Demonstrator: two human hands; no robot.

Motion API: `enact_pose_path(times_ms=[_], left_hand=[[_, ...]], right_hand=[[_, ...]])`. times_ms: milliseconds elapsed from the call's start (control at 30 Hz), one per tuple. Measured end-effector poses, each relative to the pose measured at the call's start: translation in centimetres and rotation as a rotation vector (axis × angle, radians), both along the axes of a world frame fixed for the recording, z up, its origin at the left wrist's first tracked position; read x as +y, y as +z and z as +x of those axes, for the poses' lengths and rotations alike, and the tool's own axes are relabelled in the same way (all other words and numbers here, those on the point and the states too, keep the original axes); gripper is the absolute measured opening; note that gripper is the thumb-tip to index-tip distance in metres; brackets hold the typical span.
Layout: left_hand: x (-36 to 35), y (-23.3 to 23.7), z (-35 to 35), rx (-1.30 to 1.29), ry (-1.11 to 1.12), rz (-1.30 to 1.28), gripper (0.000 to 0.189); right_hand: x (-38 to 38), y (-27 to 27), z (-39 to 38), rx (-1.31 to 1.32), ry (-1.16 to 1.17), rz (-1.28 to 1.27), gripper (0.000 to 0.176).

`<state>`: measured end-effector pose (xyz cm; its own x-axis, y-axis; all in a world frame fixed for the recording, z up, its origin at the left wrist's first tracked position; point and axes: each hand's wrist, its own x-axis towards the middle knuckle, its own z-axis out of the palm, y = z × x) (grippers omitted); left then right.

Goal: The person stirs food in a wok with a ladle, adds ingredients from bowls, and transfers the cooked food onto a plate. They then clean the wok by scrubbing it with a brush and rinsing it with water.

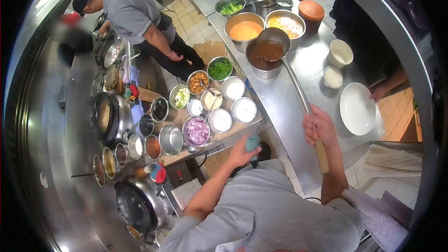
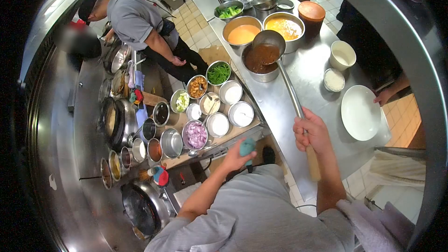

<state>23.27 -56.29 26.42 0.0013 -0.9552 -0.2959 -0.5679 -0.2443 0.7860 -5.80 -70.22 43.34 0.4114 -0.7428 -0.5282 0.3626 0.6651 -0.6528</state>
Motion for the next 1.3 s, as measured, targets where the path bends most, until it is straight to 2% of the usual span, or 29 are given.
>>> enact_pose_path(times_ms=[167, 200, 267, 400, 467, 500, 567, 600, 700, 767, 867, 933, 1000, 1067, 1100, 1167, 1233, 1300], left_hand=[[-8.7, -0.5, -8.4, -0.076, -0.253, -0.28, 0.082], [-10.2, -1.1, -11.3, -0.288, -0.32, -0.297, 0.082], [-10.9, -0.6, -12.8, -0.435, -0.411, -0.216, 0.085], [-10.7, -1.2, -13.6, -0.455, -0.468, -0.186, 0.085], [-10.4, -0.7, -13.3, -0.443, -0.478, -0.164, 0.085], [-10.1, -1.3, -13.3, -0.438, -0.449, -0.219, 0.076], [-9.9, -3.0, -13.2, -0.428, -0.383, -0.332, 0.058], [-9.7, -2.8, -13.0, -0.426, -0.387, -0.35, 0.059], [-9.3, -2.2, -12.6, -0.431, -0.401, -0.366, 0.062], [-9.4, -1.9, -12.6, -0.444, -0.417, -0.329, 0.062], [-9.1, -1.1, -12.7, -0.495, -0.475, -0.39, 0.094], [-8.6, -0.2, -12.6, -0.504, -0.487, -0.391, 0.094], [-8.5, 0.2, -12.1, -0.376, -0.485, -0.513, 0.092], [-8.7, 3.7, -11.1, -0.259, -0.293, -0.675, 0.062], [-9.0, 6.1, -10.4, -0.226, -0.204, -0.753, 0.047], [-10.9, 11.9, -9.7, -0.02, -0.001, -0.891, 0.037], [-12.6, 23.2, -10.3, 0.092, -0.012, -1.167, 0.023], [-13.4, 33.0, -11.9, 0.275, -0.186, -1.257, 0.028]], right_hand=[[0.3, -2.7, 0.2, -0.039, 0.038, -0.029, 0.039], [0.0, -2.3, 0.1, -0.024, 0.016, -0.058, 0.037], [0.3, -1.9, 0.7, -0.054, -0.008, -0.068, 0.032], [0.5, -1.9, 1.1, -0.124, 0.015, -0.079, 0.029], [0.6, -2.4, 1.2, -0.077, 0.041, -0.113, 0.047], [0.7, -2.6, 1.3, -0.052, 0.059, -0.128, 0.057], [0.7, -3.0, 1.4, -0.021, 0.065, -0.143, 0.055], [0.6, -3.1, 1.5, -0.006, 0.07, -0.151, 0.054], [0.4, -3.2, 1.3, -0.084, 0.027, -0.11, 0.019], [0.3, -2.8, 1.1, -0.158, 0.008, -0.057, 0.017], [0.3, -2.8, 0.9, -0.271, -0.026, 0.027, 0.014], [0.3, -3.8, 0.7, -0.291, -0.028, 0.054, 0.013], [0.3, -6.0, 0.2, -0.238, -0.031, 0.025, 0.012], [1.0, -3.2, 0.3, -0.229, -0.011, -0.01, 0.01], [0.9, -3.5, 0.2, -0.294, -0.011, 0.022, 0.01], [0.5, -3.1, 0.3, -0.367, -0.01, 0.056, 0.008], [1.0, -1.5, 0.5, -0.372, -0.009, 0.077, 0.01], [1.3, -1.1, 0.6, -0.364, 0.0, 0.084, 0.011]])
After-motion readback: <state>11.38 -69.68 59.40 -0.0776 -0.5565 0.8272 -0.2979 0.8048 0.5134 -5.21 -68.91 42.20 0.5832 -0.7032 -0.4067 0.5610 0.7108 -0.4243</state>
